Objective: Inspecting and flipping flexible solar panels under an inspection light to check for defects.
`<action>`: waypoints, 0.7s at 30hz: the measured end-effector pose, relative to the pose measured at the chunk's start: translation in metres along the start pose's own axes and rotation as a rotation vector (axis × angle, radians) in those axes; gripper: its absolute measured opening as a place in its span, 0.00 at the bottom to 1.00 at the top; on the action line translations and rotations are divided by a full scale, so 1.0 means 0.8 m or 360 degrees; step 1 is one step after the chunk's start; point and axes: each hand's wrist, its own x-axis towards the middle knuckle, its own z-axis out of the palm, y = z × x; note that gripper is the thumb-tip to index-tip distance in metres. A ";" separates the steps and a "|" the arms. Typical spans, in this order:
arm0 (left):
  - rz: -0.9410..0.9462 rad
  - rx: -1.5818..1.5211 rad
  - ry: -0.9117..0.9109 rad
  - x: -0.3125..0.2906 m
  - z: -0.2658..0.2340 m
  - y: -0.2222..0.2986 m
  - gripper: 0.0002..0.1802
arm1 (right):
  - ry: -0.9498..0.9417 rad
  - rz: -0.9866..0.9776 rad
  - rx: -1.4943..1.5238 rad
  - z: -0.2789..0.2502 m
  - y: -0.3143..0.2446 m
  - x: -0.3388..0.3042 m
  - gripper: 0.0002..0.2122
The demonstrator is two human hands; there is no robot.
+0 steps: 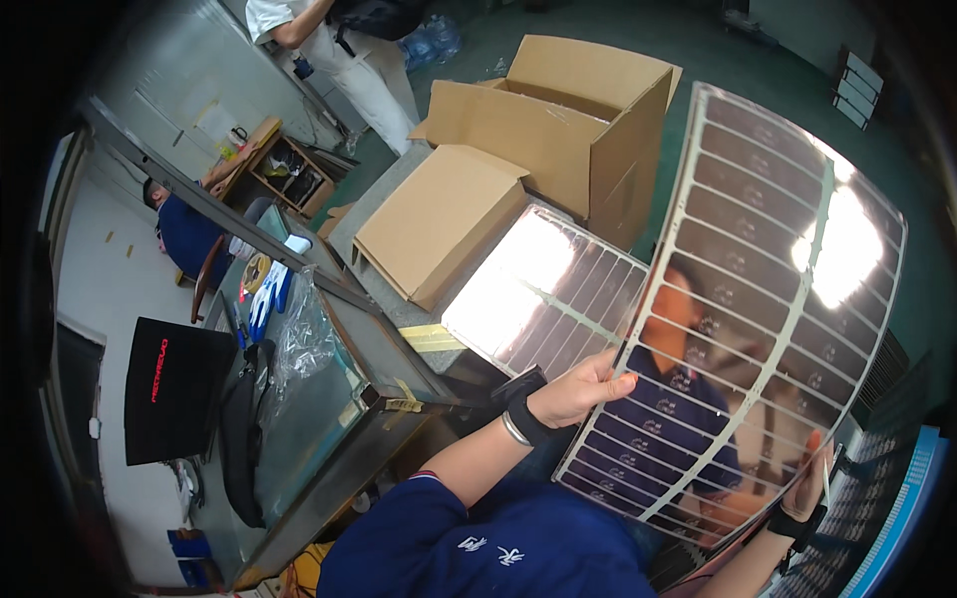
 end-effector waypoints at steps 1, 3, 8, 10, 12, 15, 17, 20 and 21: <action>0.0002 0.0009 -0.0011 0.001 0.002 0.003 0.26 | 0.0166 -0.0063 -0.0207 0.019 -0.002 0.001 0.17; -0.0015 0.0120 0.0004 0.000 0.007 0.012 0.28 | 0.0070 0.0003 0.0034 0.039 -0.008 0.000 0.15; 0.0184 -0.0471 -0.0276 -0.003 -0.011 0.010 0.33 | 0.0434 -0.0218 0.0172 0.028 0.022 0.006 0.14; 0.0203 -0.0469 -0.0146 -0.010 -0.006 0.013 0.33 | 0.0140 -0.0244 0.0505 0.028 0.023 0.011 0.14; 0.0179 -0.0907 0.0008 -0.018 0.001 0.003 0.35 | -0.0158 -0.0096 0.0829 0.052 0.020 0.015 0.13; 0.0376 -0.1022 -0.0354 -0.017 -0.021 -0.043 0.35 | -0.0389 -0.0103 0.1172 0.111 0.021 0.015 0.12; 0.0249 -0.0949 -0.0125 -0.022 -0.007 -0.047 0.28 | -0.0174 -0.0151 0.0997 0.139 0.027 0.009 0.11; 0.0162 -0.0614 0.0415 -0.020 0.011 -0.036 0.23 | -0.0145 -0.0031 0.0882 0.138 0.043 0.000 0.11; 0.0161 -0.0606 0.0404 -0.017 0.006 -0.036 0.23 | -0.0134 -0.0017 0.0807 0.138 0.045 -0.003 0.11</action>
